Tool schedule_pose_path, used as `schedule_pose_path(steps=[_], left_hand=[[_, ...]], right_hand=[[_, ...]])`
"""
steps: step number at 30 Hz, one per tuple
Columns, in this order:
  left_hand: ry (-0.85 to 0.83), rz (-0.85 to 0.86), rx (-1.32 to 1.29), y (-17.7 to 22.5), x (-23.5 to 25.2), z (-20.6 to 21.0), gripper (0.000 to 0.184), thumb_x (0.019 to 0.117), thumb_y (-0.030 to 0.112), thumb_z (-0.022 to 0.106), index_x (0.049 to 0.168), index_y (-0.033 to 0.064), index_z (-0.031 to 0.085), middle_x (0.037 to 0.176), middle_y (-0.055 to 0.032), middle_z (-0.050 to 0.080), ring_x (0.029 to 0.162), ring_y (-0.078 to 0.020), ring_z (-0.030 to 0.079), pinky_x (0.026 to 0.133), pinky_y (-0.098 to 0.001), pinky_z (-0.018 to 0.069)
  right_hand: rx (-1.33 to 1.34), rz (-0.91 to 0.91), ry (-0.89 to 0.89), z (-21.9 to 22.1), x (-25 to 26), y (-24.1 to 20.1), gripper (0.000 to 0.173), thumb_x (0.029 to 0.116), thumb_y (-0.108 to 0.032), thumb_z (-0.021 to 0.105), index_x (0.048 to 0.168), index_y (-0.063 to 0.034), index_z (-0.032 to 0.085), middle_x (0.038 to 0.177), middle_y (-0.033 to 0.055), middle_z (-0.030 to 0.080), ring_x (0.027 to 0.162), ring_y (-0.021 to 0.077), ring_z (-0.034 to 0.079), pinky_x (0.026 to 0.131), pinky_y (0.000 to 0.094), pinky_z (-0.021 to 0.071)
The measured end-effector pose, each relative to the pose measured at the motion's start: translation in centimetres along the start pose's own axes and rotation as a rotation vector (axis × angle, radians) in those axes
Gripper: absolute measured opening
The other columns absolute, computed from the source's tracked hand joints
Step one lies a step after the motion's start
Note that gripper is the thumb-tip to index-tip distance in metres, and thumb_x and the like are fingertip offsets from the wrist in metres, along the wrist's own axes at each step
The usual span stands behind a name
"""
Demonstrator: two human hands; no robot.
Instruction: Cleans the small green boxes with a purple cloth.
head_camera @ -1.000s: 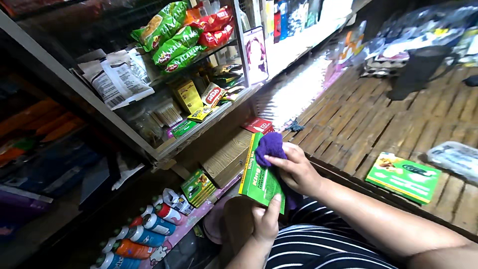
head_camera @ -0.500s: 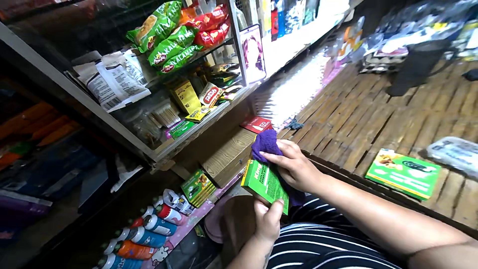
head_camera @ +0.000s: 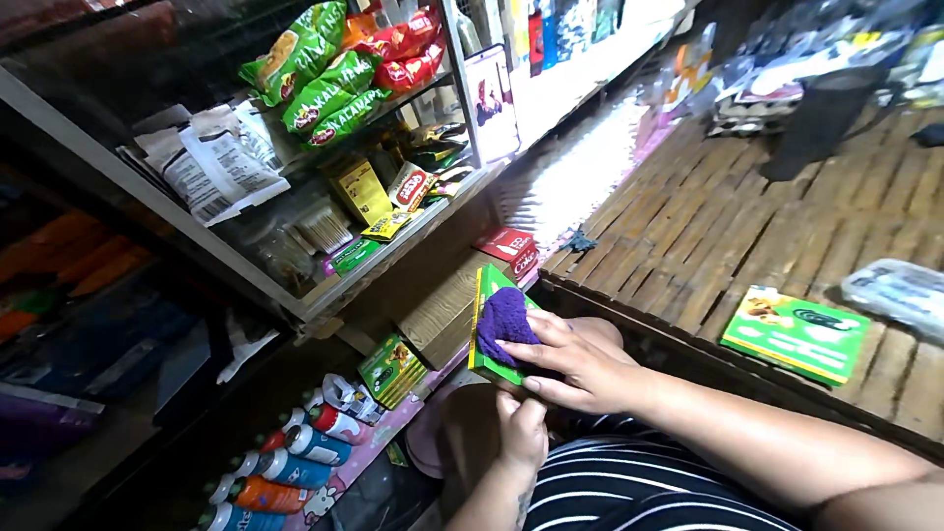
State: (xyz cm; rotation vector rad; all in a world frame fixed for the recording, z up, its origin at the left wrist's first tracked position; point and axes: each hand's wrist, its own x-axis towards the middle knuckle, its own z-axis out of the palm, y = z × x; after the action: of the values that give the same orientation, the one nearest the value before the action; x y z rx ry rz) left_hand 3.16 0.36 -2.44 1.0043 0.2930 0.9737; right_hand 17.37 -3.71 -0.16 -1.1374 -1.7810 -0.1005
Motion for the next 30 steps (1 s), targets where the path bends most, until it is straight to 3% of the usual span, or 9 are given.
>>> schedule_pose_path(steps=[5, 8, 15, 21, 23, 25, 27, 30], left_hand=[[-0.034, -0.017, 0.008, 0.1, 0.1, 0.1, 0.039, 0.0784, -0.010, 0.054, 0.115, 0.0020, 0.052, 0.097, -0.0022, 0.071, 0.092, -0.0083, 0.070, 0.086, -0.0297, 0.0582], [-0.050, -0.058, 0.010, 0.3, -0.1, 0.3, 0.045, 0.0743, -0.014, 0.054, 0.117, 0.0001, 0.049, 0.099, -0.0043, 0.070, 0.093, -0.0093, 0.070, 0.086, -0.0296, 0.0582], [-0.091, -0.110, 0.044, 0.1, -0.6, 0.2, 0.044, 0.0748, -0.013, 0.057, 0.117, -0.0007, 0.049, 0.100, -0.0039, 0.070, 0.095, -0.0086, 0.070, 0.088, -0.0284, 0.0577], [-0.137, -0.078, -0.008, 0.3, -0.6, 0.1, 0.047, 0.0797, -0.008, 0.059, 0.123, 0.0009, 0.044, 0.107, -0.0026, 0.068, 0.102, -0.0067, 0.067, 0.094, -0.0279, 0.0546], [-0.206, -0.032, -0.065, 0.0, -0.5, -0.3, 0.049, 0.0842, 0.004, 0.068, 0.127, 0.0030, 0.044, 0.112, -0.0017, 0.067, 0.107, -0.0060, 0.065, 0.098, -0.0285, 0.0524], [-0.258, 0.018, -0.090, -0.4, -0.4, -0.9, 0.061, 0.0868, 0.031, 0.078, 0.132, 0.0056, 0.045, 0.119, -0.0003, 0.066, 0.114, -0.0054, 0.062, 0.102, -0.0296, 0.0501], [-0.241, 0.037, -0.083, -0.8, -0.3, -1.3, 0.077, 0.0814, 0.055, 0.078, 0.135, 0.0093, 0.047, 0.123, 0.0012, 0.066, 0.118, -0.0058, 0.061, 0.102, -0.0306, 0.0502], [-0.205, 0.026, -0.072, -0.8, -0.4, -1.5, 0.096, 0.0754, 0.074, 0.070, 0.140, 0.0081, 0.044, 0.128, -0.0002, 0.065, 0.122, -0.0080, 0.059, 0.104, -0.0326, 0.0491]], right_hand=[[-0.005, 0.000, 0.009, 0.0, 0.2, 0.4, 0.041, 0.1068, -0.037, 0.047, 0.142, -0.0230, 0.061, 0.147, 0.0116, 0.056, 0.144, 0.0278, 0.044, 0.120, 0.0492, 0.0326], [-0.041, 0.034, 0.054, -0.2, 0.5, 1.0, 0.042, 0.1067, -0.039, 0.046, 0.143, -0.0253, 0.060, 0.148, 0.0095, 0.056, 0.148, 0.0283, 0.038, 0.121, 0.0528, 0.0304], [-0.067, 0.257, 0.204, -0.2, 0.7, 1.6, 0.046, 0.1075, -0.027, 0.042, 0.151, -0.0183, 0.051, 0.160, 0.0154, 0.040, 0.152, 0.0280, 0.030, 0.123, 0.0491, 0.0288], [-0.018, 0.172, 0.161, 0.5, 0.2, 0.3, 0.042, 0.1052, -0.018, 0.044, 0.145, -0.0192, 0.059, 0.153, 0.0145, 0.050, 0.149, 0.0282, 0.037, 0.120, 0.0481, 0.0332], [0.014, 0.114, 0.155, 0.6, 0.2, 0.2, 0.041, 0.1048, -0.016, 0.045, 0.143, -0.0186, 0.061, 0.150, 0.0157, 0.052, 0.148, 0.0285, 0.038, 0.121, 0.0476, 0.0326], [0.030, 0.067, 0.136, 0.6, 0.1, 0.0, 0.041, 0.1053, -0.015, 0.044, 0.143, -0.0192, 0.061, 0.151, 0.0147, 0.052, 0.149, 0.0279, 0.037, 0.122, 0.0472, 0.0314], [0.030, 0.033, 0.129, 0.8, 0.0, -0.3, 0.041, 0.1050, -0.015, 0.043, 0.141, -0.0186, 0.062, 0.148, 0.0138, 0.055, 0.145, 0.0280, 0.043, 0.121, 0.0470, 0.0327], [0.071, 0.030, 0.104, 0.8, 0.0, -1.7, 0.042, 0.1016, -0.011, 0.045, 0.139, -0.0132, 0.064, 0.145, 0.0190, 0.057, 0.143, 0.0347, 0.045, 0.121, 0.0490, 0.0307]])
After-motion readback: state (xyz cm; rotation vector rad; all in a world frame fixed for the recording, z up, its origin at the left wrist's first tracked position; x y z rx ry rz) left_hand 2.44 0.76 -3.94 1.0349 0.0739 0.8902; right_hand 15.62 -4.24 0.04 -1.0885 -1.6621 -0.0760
